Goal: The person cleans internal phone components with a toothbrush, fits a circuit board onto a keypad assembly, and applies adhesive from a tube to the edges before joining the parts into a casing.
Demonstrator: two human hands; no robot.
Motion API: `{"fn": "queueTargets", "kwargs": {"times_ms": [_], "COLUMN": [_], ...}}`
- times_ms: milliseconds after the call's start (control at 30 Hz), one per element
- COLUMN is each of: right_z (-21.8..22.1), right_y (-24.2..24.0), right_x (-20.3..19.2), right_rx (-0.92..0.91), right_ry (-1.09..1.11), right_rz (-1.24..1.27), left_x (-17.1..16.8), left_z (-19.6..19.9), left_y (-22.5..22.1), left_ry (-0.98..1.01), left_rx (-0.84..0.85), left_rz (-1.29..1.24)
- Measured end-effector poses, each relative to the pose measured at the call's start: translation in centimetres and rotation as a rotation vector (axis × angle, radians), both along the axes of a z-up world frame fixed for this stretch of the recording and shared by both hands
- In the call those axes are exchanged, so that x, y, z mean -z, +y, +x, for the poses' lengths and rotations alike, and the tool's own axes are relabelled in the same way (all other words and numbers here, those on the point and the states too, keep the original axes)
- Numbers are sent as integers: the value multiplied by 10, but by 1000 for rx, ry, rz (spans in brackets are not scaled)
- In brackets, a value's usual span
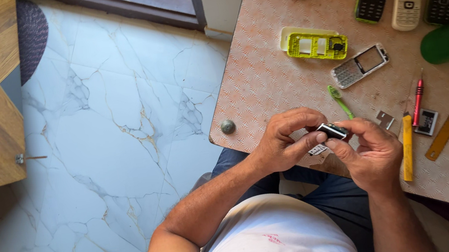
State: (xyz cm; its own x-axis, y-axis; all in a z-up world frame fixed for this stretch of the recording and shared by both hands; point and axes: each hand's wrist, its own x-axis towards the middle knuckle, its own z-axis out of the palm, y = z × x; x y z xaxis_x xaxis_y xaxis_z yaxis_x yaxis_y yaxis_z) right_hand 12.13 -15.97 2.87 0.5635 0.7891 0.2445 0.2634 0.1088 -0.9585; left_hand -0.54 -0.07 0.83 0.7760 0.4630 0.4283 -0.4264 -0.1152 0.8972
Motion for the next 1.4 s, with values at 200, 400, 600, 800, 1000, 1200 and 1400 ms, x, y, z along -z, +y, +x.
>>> {"fn": "queueTargets", "kwargs": {"times_ms": [200, 400, 600, 800, 1000, 1200, 1400], "right_z": [2, 1, -4, -7, -3, -6, -9], "right_y": [0, 2, -2, -10, -21, -28, -27], "right_x": [-1, 6, 7, 13, 12, 15, 22], "right_rx": [12, 9, -173, -341, -346, -352, -336], "right_ry": [-77, -134, 100, 503, 416, 548, 485], "right_rz": [-46, -120, -31, 28, 77, 77, 103], "left_x": [1, 19, 24, 11, 11, 13, 15], "left_z": [0, 0, 7, 10, 15, 16, 15], "left_y": [-1, -2, -1, -3, -14, -22, -27], "left_ry": [13, 17, -89, -105, -119, -92, -76], "left_rx": [8, 49, 126, 211, 289, 369, 342], "left_rz": [-8, -178, -514, -702, -830, -1011, -954]}}
